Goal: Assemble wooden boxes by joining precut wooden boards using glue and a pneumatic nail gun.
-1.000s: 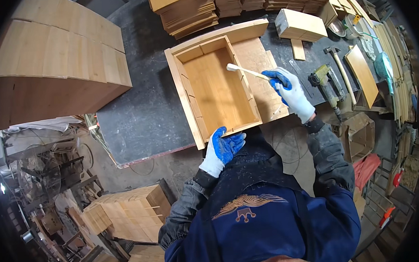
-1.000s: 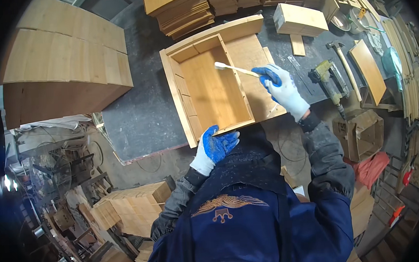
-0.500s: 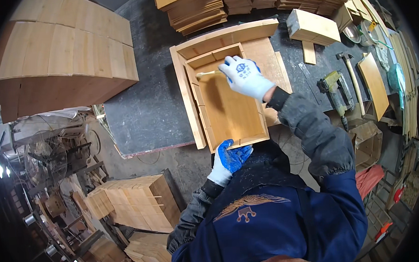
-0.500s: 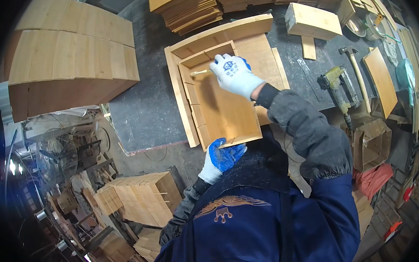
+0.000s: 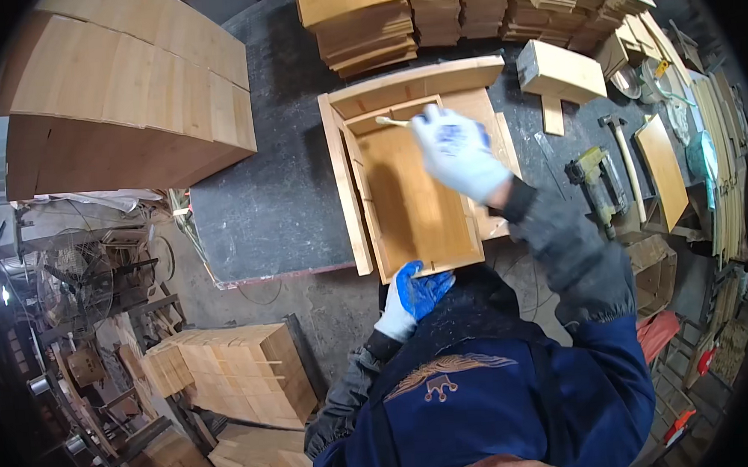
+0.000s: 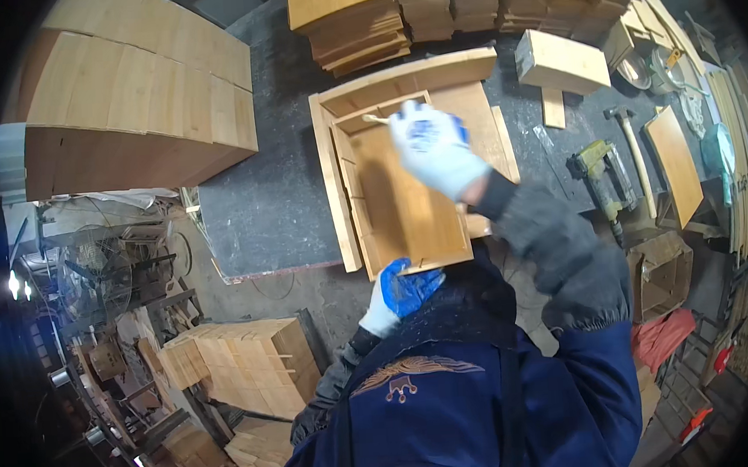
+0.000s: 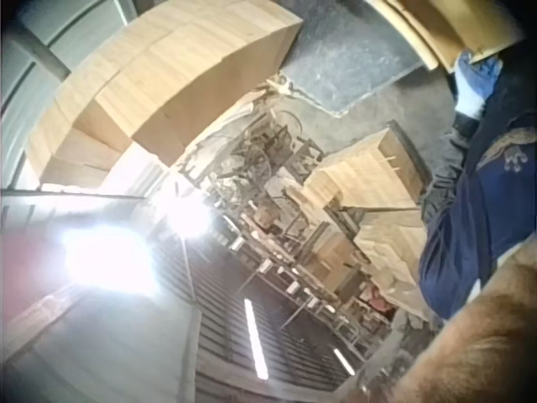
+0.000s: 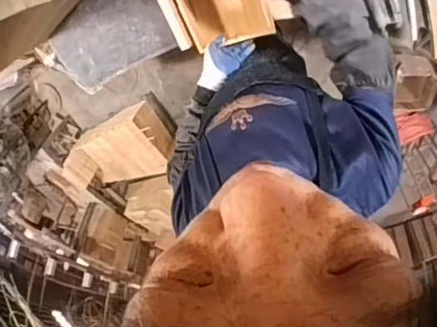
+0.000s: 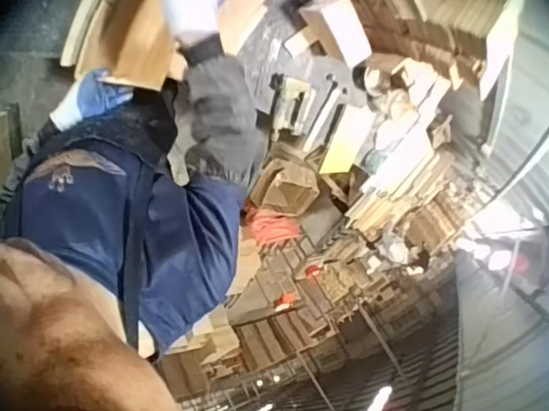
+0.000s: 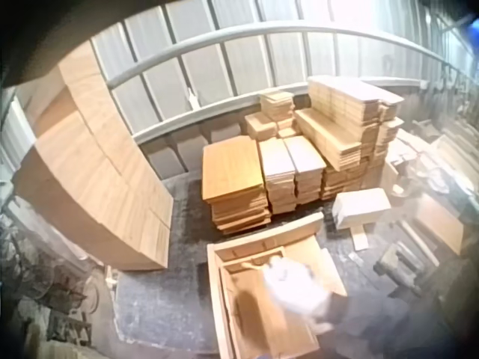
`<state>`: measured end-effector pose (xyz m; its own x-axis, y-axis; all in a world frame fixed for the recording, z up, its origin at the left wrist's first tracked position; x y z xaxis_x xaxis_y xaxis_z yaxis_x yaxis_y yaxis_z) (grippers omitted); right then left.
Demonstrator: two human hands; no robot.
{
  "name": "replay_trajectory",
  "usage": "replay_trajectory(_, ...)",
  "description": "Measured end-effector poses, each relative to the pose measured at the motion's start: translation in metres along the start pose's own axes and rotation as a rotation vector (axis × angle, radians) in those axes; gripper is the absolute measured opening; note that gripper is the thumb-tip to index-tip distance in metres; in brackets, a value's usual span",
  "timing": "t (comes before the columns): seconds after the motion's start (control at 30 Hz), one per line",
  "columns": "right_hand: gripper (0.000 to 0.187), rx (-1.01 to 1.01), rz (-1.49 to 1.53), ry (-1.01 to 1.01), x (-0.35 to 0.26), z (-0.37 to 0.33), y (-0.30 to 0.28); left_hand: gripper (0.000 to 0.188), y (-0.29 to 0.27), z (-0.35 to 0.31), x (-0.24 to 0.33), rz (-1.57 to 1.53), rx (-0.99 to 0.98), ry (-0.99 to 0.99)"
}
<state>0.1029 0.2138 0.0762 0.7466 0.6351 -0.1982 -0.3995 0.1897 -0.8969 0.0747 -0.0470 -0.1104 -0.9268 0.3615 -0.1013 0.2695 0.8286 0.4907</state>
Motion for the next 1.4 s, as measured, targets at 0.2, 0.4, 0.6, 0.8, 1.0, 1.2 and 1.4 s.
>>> replay_trajectory(0.2, 0.036, 0.570, 1.046, 0.752, 0.163, -0.087, -0.077, 0.046, 0.013, -0.015, -0.015, 0.204, -0.155, 0.114)
replay_trajectory(0.4, 0.034, 0.839, 0.972, 0.787, 0.177, -0.144, -0.131, 0.043, 0.033, -0.034, 0.016, 0.677, -0.340, 0.584)
replay_trajectory(0.6, 0.033, 0.929, 1.466, 0.844, 0.166, -0.163, -0.149, 0.053, 0.059, -0.056, 0.080, 0.517, -0.165, 0.869)
replay_trajectory(0.8, 0.037, 0.677, 1.744, 0.855, 0.152, -0.139, -0.104, 0.056, -0.032, -0.067, 0.206, 1.026, -0.067, 1.634)
replay_trajectory(1.0, 0.038, 0.687, 1.796, 0.920, 0.164, -0.140, -0.041, 0.053, -0.049, -0.089, 0.185, 0.897, 0.059, 1.485)
replay_trajectory(1.2, 0.038, 0.543, 1.851, 0.920, 0.125, -0.126, -0.022, 0.050, -0.015, -0.121, 0.160, 0.601, 0.151, 1.460)
replay_trajectory(1.4, 0.039, 0.377, 1.852, 0.867, 0.044, -0.094, -0.002, 0.050, -0.045, -0.228, 0.209, 0.114, 0.235, 1.678)
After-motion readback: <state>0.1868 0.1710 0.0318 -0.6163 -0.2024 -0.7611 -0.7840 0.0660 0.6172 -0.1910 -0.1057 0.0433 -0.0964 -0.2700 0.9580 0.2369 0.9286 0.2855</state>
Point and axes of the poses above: each hand's wrist, its own z-axis towards the middle knuckle, its own y-axis out of the palm, x = y × z, the point moved 9 cm from there along z, towards the middle knuckle, and after that the axes turned 10 degrees about x, right-handed, at the moved point
